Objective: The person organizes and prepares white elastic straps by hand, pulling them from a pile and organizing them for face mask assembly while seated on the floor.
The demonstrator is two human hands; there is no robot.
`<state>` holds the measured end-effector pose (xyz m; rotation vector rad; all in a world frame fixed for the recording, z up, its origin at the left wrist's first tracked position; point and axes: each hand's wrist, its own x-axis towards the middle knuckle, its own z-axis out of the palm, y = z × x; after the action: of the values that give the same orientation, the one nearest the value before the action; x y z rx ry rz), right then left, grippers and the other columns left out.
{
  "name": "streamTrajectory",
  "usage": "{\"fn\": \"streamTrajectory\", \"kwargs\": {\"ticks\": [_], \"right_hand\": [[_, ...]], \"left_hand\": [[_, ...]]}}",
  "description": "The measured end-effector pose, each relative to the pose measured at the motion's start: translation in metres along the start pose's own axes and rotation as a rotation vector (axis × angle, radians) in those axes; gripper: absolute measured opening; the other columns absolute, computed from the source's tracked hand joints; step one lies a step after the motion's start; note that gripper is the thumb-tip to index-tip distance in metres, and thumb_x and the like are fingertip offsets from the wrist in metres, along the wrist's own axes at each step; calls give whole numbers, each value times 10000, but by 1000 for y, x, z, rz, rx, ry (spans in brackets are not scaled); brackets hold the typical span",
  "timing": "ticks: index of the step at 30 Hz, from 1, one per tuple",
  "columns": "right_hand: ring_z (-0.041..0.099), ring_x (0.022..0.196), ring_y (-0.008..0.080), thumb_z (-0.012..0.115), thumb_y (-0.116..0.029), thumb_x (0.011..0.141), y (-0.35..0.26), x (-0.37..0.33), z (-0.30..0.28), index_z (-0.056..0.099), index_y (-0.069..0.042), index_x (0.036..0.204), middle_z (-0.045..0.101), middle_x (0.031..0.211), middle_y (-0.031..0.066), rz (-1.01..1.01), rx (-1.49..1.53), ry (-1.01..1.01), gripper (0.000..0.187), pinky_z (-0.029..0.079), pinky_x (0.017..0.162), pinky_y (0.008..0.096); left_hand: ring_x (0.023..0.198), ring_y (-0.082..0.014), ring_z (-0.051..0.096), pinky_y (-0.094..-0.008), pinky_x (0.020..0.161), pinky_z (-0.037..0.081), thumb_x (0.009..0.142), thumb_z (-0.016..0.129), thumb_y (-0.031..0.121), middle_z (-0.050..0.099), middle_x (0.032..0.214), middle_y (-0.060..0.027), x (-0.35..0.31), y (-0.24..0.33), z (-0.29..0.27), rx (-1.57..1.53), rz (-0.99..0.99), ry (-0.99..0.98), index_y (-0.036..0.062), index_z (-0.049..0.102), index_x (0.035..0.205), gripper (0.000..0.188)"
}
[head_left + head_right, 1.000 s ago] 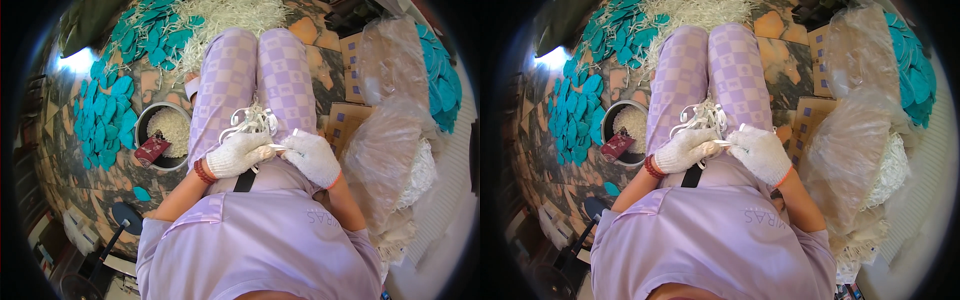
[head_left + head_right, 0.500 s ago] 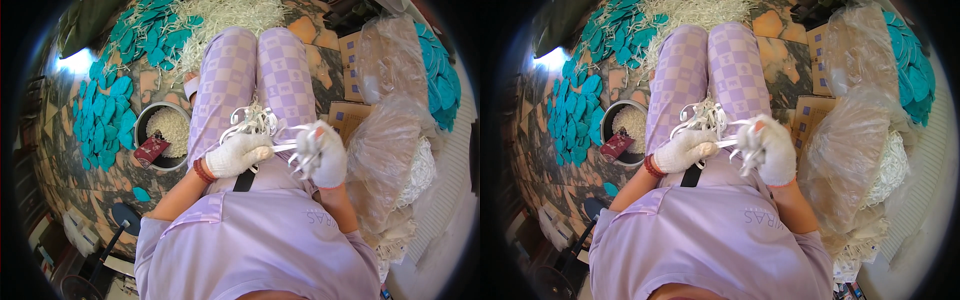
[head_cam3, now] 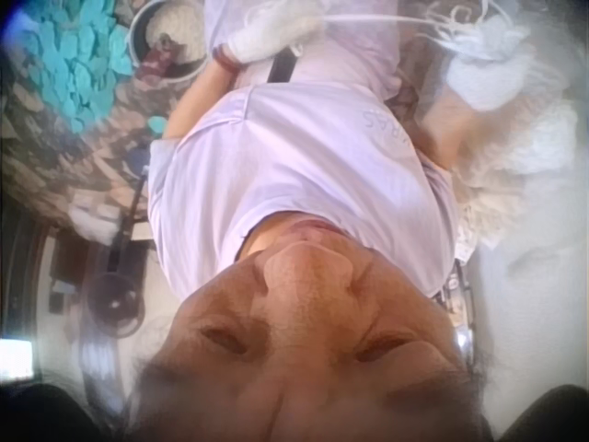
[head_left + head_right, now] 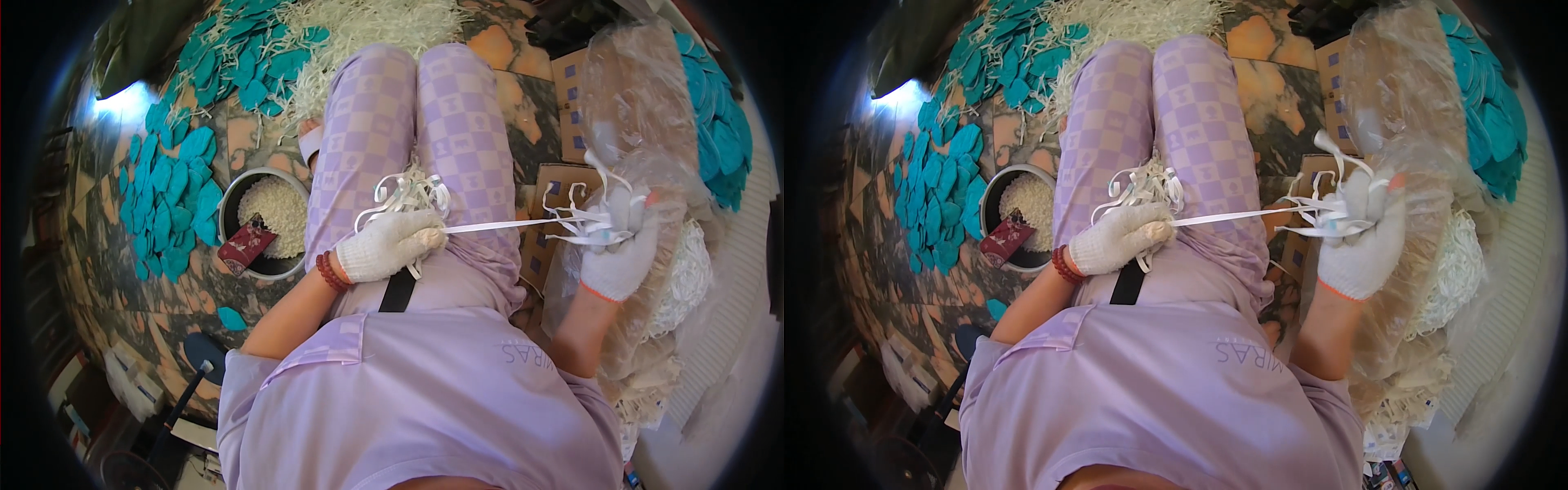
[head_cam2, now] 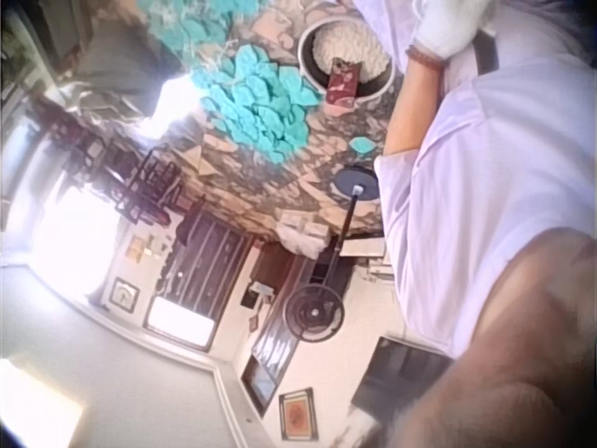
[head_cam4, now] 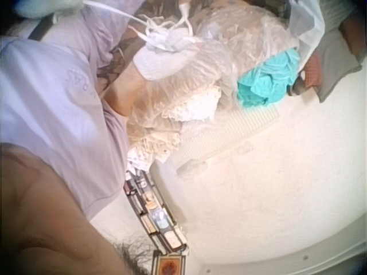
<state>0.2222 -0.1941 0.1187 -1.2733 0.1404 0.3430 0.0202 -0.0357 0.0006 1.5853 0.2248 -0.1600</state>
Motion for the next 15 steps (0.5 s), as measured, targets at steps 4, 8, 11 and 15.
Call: {"fn": "streamTrajectory", "kwargs": {"ticks": [4, 8, 11, 15], "right_hand": [[286, 441, 102, 416, -319, 1049, -2, 8, -25, 364, -163, 670, 350, 580, -23, 12, 326, -277, 413, 243, 417, 265], [268, 437, 87, 426, -329, 1052, -4, -10, -11, 331, -183, 657, 324, 563, -31, -3, 292, -293, 433, 253, 439, 268], [215, 428, 100, 346, -367, 1074, -1, -17, -6, 337, -154, 695, 335, 536, 2, -68, 237, -471, 435, 248, 431, 261], [302, 429, 70, 501, -346, 1023, -6, -14, -10, 407, -172, 742, 313, 535, -64, -42, 164, -707, 344, 289, 455, 252]], "left_hand": [[735, -104, 552, -275, 693, 478, 1031, 479, 226, 555, 796, -15, 2, 1, -5, -71, -35, -94, 57, 599, 955, 221], [736, -93, 543, -262, 691, 473, 1009, 500, 225, 545, 796, -2, 3, 6, -5, -75, -101, -142, 63, 594, 962, 193], [723, -101, 544, -268, 700, 474, 1002, 508, 247, 551, 783, -7, 5, 5, -4, -86, -83, -141, 68, 592, 952, 204], [735, -103, 544, -279, 715, 471, 1004, 509, 274, 570, 800, -15, 4, -6, 3, -486, -34, -48, 59, 594, 954, 236]]}}
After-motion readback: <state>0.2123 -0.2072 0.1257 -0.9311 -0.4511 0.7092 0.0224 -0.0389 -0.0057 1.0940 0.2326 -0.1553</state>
